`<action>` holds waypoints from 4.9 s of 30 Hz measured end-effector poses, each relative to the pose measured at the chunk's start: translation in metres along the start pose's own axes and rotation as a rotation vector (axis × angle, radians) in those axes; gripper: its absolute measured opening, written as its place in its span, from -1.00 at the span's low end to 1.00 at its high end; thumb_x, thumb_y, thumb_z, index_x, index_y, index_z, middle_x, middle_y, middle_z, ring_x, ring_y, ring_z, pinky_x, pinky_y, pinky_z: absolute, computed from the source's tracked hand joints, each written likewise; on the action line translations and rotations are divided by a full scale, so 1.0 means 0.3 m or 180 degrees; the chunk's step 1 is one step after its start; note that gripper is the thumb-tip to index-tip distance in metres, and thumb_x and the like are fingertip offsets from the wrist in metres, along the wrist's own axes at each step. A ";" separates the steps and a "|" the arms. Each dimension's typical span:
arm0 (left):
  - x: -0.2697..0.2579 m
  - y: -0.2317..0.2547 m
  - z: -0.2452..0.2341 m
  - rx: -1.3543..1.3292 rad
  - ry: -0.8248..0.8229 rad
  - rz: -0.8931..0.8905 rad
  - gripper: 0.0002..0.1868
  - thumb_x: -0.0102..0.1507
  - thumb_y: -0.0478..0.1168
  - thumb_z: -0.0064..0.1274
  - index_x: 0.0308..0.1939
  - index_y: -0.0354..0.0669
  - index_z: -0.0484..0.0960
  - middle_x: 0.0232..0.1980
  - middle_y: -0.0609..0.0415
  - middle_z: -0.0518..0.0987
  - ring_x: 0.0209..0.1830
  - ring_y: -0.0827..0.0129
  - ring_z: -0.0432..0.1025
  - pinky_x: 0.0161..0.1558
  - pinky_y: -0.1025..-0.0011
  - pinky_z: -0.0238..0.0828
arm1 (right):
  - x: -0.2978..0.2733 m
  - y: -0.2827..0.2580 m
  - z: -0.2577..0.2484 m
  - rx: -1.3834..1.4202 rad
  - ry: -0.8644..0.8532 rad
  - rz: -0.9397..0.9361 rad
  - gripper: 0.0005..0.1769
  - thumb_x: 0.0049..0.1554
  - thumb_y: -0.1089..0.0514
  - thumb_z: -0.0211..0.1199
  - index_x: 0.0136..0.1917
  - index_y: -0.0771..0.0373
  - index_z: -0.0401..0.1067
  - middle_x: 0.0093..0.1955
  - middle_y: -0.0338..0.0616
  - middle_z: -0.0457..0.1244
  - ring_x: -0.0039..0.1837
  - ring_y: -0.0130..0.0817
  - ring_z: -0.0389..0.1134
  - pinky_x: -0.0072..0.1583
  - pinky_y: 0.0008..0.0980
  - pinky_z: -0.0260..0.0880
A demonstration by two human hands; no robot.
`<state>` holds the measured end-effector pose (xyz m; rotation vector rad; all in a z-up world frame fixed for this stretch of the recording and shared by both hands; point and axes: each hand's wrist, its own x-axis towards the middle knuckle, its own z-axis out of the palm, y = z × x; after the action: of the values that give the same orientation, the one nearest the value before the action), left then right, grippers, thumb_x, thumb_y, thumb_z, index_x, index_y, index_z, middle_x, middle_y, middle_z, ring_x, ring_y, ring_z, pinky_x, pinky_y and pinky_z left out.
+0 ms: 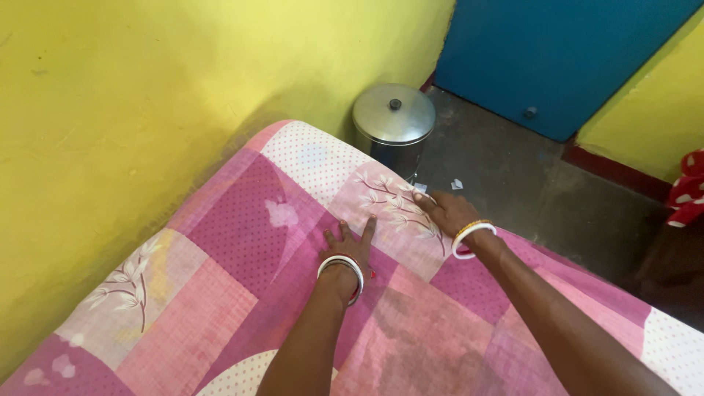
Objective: The person smooths a pink and white patterned bedsheet on a bed using both hands. They repeatedly press and rub the fabric to remove wrinkles, moving from the edges to the center of the bed.
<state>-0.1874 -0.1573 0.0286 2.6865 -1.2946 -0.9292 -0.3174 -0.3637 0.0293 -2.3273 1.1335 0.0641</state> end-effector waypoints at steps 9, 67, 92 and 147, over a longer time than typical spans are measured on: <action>-0.038 0.012 -0.026 -0.0004 -0.0132 0.0064 0.29 0.19 -0.07 0.34 0.63 0.50 -0.45 0.68 -0.36 -0.40 0.61 -0.53 -0.40 0.40 -0.43 -0.06 | 0.030 -0.036 0.027 0.0537 -0.0380 0.0454 0.05 0.23 -0.62 -0.11 0.43 0.39 0.34 0.48 0.39 0.13 0.53 0.21 0.12 0.46 0.05 0.09; 0.329 0.334 0.046 0.1283 0.1655 0.1278 -0.11 0.26 0.05 -0.11 0.62 -0.05 -0.06 0.65 -0.10 -0.06 0.56 -0.26 -0.14 0.34 -0.33 -0.15 | -0.354 0.400 0.051 -0.0599 0.2136 -0.0075 -0.54 0.30 -0.14 -0.01 0.19 0.28 0.36 0.14 0.12 0.20 0.21 0.00 0.18 0.25 0.05 0.14; 0.021 0.685 -0.011 0.1284 -0.0175 0.0971 0.19 -0.19 0.73 0.01 0.31 0.09 0.58 0.44 -0.05 0.43 0.53 -0.05 0.16 0.46 -0.26 -0.10 | -0.457 0.524 -0.214 0.0150 -0.0645 0.0085 0.01 0.00 -0.74 -0.18 0.22 0.03 0.53 0.20 0.13 0.36 0.32 0.11 0.31 0.33 0.06 0.26; -0.177 1.171 0.414 0.1030 0.0721 0.1487 0.00 0.16 0.60 -0.08 0.40 -0.05 0.38 0.42 -0.03 0.31 0.49 0.07 0.10 0.34 -0.12 -0.01 | -0.985 1.136 -0.310 -0.1260 0.1308 0.0114 -0.27 0.20 -0.47 -0.16 0.22 0.13 0.41 0.06 0.10 0.28 0.15 -0.03 0.28 0.17 -0.05 0.30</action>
<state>-0.5258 -0.3210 0.0450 2.4069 -2.0264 -0.3793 -0.7779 -0.3672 0.0346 -2.7533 1.4701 -0.2041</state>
